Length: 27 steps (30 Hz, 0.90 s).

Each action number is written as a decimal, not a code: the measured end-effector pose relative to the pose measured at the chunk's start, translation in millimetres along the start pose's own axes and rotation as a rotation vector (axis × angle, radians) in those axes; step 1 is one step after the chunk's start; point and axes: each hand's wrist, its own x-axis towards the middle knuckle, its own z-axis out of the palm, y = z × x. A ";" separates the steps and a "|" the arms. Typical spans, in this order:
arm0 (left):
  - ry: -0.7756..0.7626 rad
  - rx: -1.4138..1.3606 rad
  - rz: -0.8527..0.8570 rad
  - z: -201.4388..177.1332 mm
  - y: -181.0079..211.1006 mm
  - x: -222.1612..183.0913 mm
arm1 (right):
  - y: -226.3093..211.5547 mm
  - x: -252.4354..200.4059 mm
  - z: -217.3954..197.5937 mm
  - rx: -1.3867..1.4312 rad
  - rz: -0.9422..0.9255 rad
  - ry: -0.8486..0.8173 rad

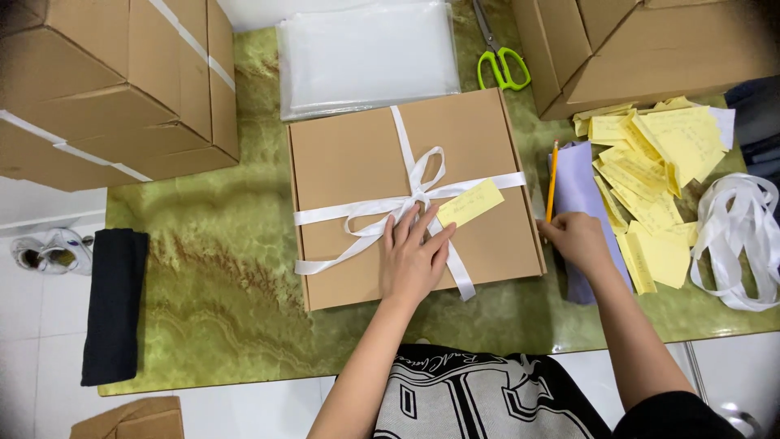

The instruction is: The person writes on a yellow sticky note attached to a cardboard box tied with a white ribbon, then stacks the box. They then wrap a black rolled item in bubble wrap and place it into a cardboard box, closing the flaps.

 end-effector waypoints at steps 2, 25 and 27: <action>0.000 0.002 0.003 0.2 -0.1 -0.1 | 9.4 3.1 8.5 -0.038 0.015 -0.024; -0.004 -0.073 -0.036 -6.8 0.5 -1.1 | -114.0 18.8 -21.9 0.155 -0.323 0.052; -0.009 -0.087 -0.036 -5.0 -0.3 -2.2 | -116.7 15.8 -21.7 0.185 -0.334 0.031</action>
